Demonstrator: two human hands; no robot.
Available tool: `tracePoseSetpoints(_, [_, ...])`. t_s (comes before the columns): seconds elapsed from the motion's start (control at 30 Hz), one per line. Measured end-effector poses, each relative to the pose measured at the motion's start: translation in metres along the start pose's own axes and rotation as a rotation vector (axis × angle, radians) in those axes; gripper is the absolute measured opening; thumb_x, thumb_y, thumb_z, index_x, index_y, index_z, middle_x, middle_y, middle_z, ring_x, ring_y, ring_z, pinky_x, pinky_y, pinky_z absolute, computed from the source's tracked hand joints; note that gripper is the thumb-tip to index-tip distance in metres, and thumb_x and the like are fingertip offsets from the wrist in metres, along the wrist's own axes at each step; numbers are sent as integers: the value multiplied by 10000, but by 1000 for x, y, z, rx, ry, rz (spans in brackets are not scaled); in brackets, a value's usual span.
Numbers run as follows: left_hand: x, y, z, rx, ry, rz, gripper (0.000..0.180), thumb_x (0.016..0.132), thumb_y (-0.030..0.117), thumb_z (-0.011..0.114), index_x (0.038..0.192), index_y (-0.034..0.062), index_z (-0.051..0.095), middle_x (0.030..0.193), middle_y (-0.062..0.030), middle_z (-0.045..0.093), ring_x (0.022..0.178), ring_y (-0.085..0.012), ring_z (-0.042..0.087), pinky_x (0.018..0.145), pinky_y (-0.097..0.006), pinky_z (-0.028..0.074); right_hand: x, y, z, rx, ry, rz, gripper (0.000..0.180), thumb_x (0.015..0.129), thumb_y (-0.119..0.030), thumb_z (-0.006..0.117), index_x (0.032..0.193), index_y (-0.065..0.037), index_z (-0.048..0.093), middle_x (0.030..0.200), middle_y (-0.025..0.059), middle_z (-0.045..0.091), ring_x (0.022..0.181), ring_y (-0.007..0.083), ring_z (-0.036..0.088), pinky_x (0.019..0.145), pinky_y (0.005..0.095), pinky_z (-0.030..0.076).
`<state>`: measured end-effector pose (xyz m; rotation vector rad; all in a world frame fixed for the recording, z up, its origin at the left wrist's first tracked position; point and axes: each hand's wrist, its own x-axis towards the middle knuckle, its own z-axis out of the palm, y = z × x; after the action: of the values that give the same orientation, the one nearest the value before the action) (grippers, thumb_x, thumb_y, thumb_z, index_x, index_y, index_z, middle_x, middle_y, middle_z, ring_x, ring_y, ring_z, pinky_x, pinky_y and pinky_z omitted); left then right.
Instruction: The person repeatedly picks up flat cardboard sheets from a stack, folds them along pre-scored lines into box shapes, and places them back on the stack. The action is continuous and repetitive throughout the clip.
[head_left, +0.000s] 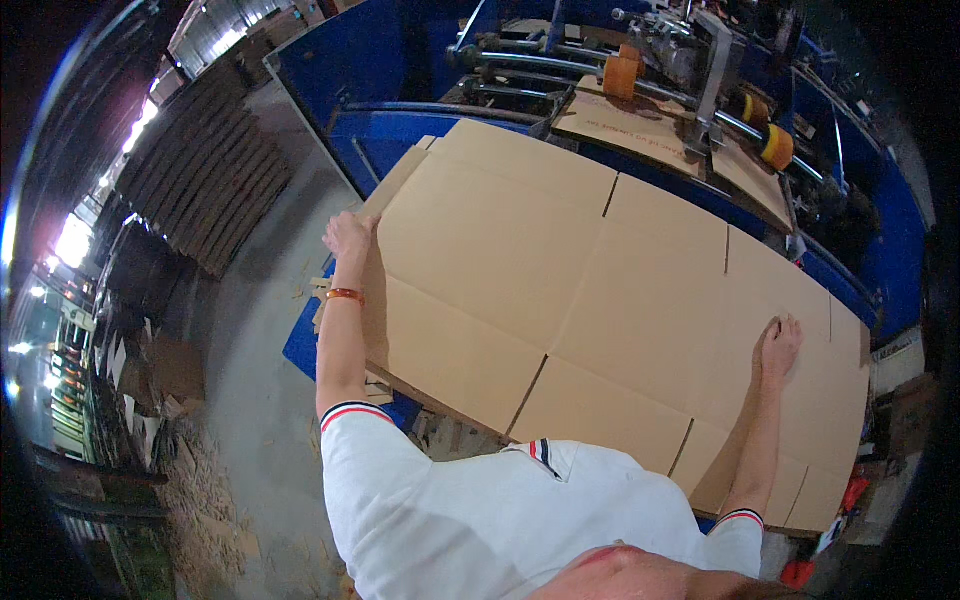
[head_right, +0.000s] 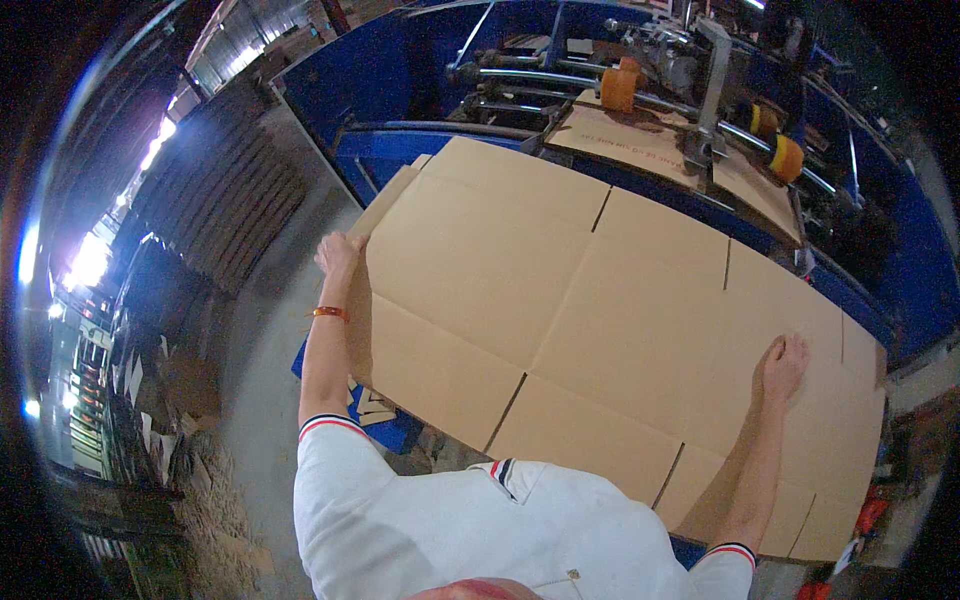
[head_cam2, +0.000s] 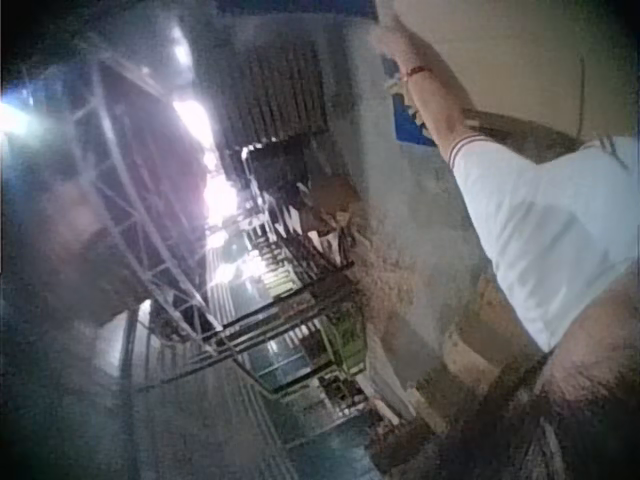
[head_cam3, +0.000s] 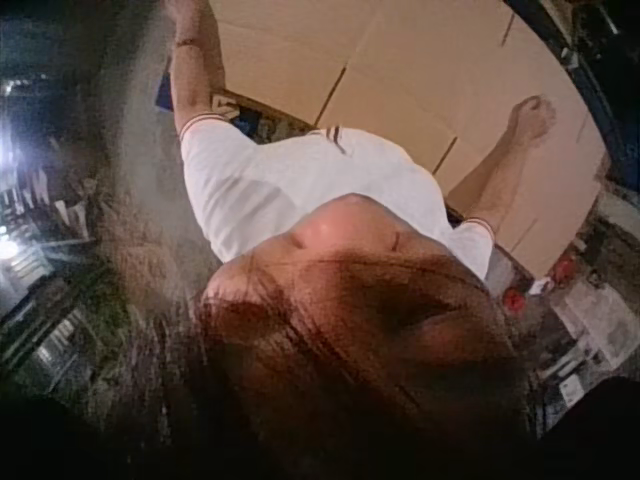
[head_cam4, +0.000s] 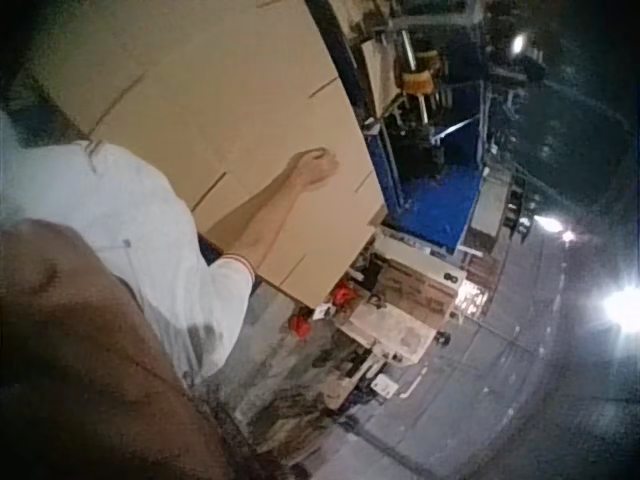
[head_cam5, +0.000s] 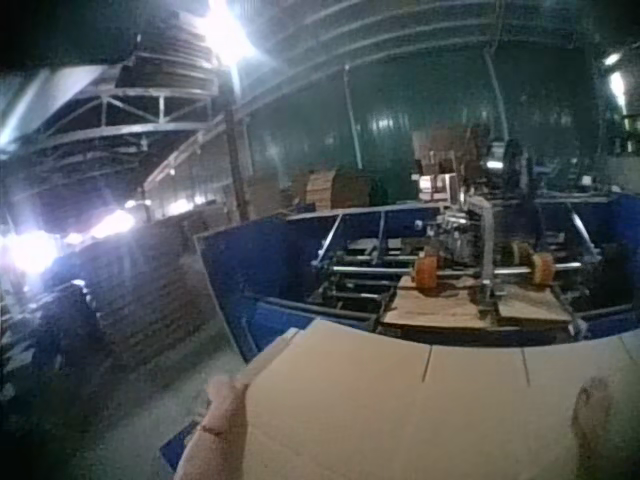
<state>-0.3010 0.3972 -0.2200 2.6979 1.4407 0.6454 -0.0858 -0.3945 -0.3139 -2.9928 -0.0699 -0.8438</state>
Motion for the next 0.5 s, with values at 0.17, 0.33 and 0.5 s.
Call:
tracePoseSetpoints(0.17, [12,-3,-52,-116,-41,166,476,744,474,723,914,32,676,954,-147,688,861,-328,650,716,-439,497,-36,-18,-28,118,-20,-139,303,895,-131,517,1179,-45,579,1318,184,505,1264,384,407,1059,446,345])
tracePoseSetpoints(0.33, [36,-59,-138,-993,-772,211,483,924,376,547,1200,-21,546,1040,-163,661,941,-264,653,754,-366,528,-111,-25,-100,231,-119,-105,336,910,-184,517,1216,-53,563,1348,184,477,1298,384,375,1083,458,308])
tracePoseSetpoints(0.5, [-122,-63,-191,-1974,-562,283,628,914,394,479,1369,-21,356,1280,-248,507,1183,-347,516,987,-415,434,-186,28,-118,26,-81,250,411,915,-278,509,1234,-22,541,1343,219,464,1301,401,360,1086,463,294])
